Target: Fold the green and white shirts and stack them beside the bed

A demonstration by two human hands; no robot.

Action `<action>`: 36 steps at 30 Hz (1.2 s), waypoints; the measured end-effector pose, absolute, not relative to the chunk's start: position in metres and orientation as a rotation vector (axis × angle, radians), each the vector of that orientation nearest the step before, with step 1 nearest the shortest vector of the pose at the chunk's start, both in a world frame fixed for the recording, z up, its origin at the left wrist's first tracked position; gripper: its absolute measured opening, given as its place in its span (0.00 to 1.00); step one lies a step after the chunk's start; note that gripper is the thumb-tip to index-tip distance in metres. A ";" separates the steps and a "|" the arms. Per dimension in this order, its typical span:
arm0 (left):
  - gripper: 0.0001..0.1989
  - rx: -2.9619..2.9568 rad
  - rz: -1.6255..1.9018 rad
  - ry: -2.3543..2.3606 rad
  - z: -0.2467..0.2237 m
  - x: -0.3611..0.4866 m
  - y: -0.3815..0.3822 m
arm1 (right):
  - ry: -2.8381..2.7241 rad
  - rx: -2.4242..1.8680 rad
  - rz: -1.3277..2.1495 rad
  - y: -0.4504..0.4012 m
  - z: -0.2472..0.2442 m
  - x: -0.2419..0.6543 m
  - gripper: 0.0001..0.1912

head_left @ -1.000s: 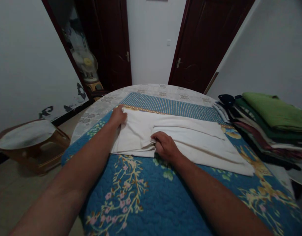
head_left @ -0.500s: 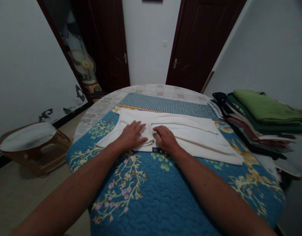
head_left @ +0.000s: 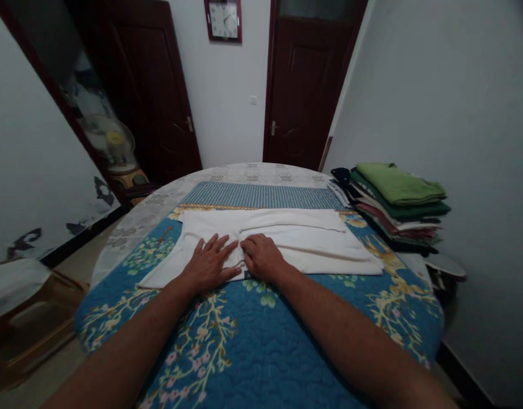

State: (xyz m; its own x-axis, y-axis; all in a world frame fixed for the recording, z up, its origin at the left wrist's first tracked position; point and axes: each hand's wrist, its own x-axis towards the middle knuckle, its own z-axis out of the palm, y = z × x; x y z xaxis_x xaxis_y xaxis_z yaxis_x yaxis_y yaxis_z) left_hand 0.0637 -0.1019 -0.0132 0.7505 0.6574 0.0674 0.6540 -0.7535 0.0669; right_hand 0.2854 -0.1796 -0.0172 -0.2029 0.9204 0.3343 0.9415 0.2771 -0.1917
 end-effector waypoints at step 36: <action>0.35 3.007 0.270 0.996 -0.036 0.059 -0.074 | -1.094 -2.588 0.177 -0.304 -0.001 0.589 0.25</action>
